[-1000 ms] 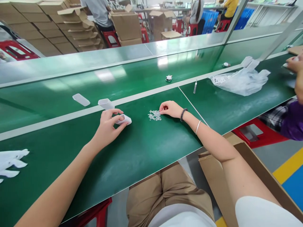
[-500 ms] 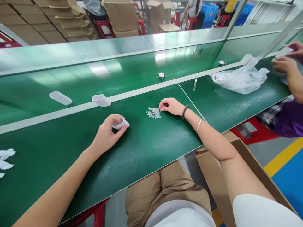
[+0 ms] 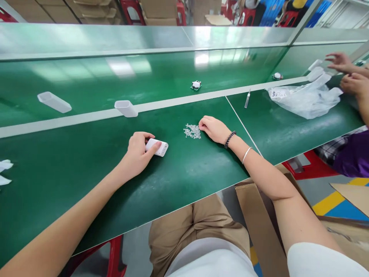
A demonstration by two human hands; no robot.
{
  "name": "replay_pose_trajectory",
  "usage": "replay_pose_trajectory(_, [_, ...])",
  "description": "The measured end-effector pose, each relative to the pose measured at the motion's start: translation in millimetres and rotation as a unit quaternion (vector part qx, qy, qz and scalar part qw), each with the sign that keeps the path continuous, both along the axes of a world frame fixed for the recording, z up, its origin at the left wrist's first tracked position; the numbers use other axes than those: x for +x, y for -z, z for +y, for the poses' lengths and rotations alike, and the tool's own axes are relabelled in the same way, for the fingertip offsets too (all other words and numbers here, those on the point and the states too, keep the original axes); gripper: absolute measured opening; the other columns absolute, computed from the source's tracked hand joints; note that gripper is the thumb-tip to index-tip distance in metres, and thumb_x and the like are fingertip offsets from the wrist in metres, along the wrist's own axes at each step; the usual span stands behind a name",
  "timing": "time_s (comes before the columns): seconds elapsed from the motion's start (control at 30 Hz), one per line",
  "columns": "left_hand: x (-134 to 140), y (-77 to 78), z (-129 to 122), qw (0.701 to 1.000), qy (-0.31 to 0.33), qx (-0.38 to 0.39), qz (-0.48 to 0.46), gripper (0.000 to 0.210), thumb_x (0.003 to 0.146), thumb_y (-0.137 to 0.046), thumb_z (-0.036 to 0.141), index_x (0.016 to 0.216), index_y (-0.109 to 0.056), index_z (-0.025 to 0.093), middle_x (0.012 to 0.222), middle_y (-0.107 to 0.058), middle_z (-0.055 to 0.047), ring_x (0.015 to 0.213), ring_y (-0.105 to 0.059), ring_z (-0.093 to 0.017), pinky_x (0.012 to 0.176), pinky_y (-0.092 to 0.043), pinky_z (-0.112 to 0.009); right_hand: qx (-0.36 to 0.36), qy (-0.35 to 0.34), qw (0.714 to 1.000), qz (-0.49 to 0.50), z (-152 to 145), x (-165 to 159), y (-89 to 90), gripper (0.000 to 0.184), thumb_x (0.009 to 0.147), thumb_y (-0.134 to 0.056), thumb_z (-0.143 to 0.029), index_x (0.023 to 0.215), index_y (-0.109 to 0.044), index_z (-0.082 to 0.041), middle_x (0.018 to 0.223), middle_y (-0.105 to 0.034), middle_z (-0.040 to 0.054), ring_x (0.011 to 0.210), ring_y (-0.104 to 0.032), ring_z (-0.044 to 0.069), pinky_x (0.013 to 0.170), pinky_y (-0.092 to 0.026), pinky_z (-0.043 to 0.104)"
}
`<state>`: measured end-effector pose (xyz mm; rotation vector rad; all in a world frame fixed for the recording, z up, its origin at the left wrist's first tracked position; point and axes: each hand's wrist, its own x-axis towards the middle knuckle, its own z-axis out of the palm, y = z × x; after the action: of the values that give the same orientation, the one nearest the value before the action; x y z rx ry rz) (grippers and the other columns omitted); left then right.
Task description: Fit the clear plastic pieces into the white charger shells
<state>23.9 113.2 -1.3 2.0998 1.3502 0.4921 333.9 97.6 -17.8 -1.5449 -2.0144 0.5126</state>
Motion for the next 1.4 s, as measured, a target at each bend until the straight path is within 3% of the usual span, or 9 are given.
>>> replay_pose_trajectory(0.13, [-12, -9.0, 6, 0.986, 0.16, -0.042, 0.003, 0.063, 0.087, -0.061, 0.051, 0.141, -0.036, 0.03, 0.141, -0.039, -0.008, 0.13, -0.041, -0.028, 0.11, -0.036, -0.046, 0.04, 0.013, 0.999, 0.003, -1, -1, -3.0, 0.012, 0.09, -0.048, -0.014, 0.08, -0.055, -0.018, 0.085, -0.058, 0.0061, 0.077, -0.053, 0.019, 0.074, -0.043, 0.032])
replay_pose_trajectory(0.23, [-14, -13.6, 6, 0.972, 0.234, -0.037, 0.003, 0.043, 0.09, -0.061, 0.042, 0.13, -0.05, 0.031, 0.131, -0.049, -0.004, 0.121, -0.049, -0.023, 0.103, -0.041, -0.037, 0.094, 0.025, 0.995, 0.017, -6, -8, -8.9, 0.012, 0.091, -0.051, -0.015, 0.081, -0.056, -0.019, 0.082, -0.058, 0.0042, 0.072, -0.052, 0.017, 0.068, -0.043, 0.03])
replay_pose_trajectory(0.4, [2, -9.5, -7, 0.98, 0.198, 0.012, 0.006, 0.036, 0.086, -0.066, 0.045, 0.113, -0.06, 0.023, 0.107, -0.058, -0.003, 0.091, -0.057, -0.018, 0.078, -0.046, -0.031, 0.132, -0.017, 0.988, 0.075, -23, -39, -18.7, 0.012, 0.095, -0.054, -0.019, 0.083, -0.059, -0.019, 0.083, -0.059, 0.0036, 0.072, -0.053, 0.015, 0.063, -0.044, 0.028])
replay_pose_trajectory(0.6, [14, 0.2, -14, 0.985, 0.164, 0.049, -0.005, 0.035, 0.08, -0.07, 0.044, 0.101, -0.058, 0.018, 0.096, -0.058, -0.002, 0.081, -0.057, -0.017, 0.068, -0.043, -0.03, 0.149, -0.13, 0.975, 0.101, -41, -75, -15.3, 0.015, 0.098, -0.053, -0.02, 0.088, -0.064, -0.019, 0.085, -0.065, 0.0041, 0.074, -0.059, 0.014, 0.066, -0.05, 0.028])
replay_pose_trajectory(0.87, [16, 1.5, -12, 0.989, 0.141, 0.037, -0.026, 0.034, 0.079, -0.071, 0.046, 0.094, -0.058, 0.019, 0.094, -0.06, -0.001, 0.079, -0.056, -0.016, 0.067, -0.042, -0.03, 0.208, -0.137, 0.968, 0.036, -44, -78, -6.6, 0.017, 0.099, -0.05, -0.018, 0.092, -0.065, -0.019, 0.088, -0.067, 0.0066, 0.079, -0.063, 0.016, 0.069, -0.054, 0.029])
replay_pose_trajectory(1.4, [17, 0.6, -11, 0.991, 0.131, 0.025, -0.023, 0.032, 0.08, -0.068, 0.049, 0.092, -0.059, 0.021, 0.092, -0.061, -0.001, 0.081, -0.058, -0.018, 0.068, -0.044, -0.031, 0.231, -0.148, 0.962, -0.009, -41, -78, -4.0, 0.018, 0.101, -0.047, -0.021, 0.091, -0.062, -0.019, 0.089, -0.068, 0.007, 0.081, -0.063, 0.017, 0.071, -0.053, 0.028])
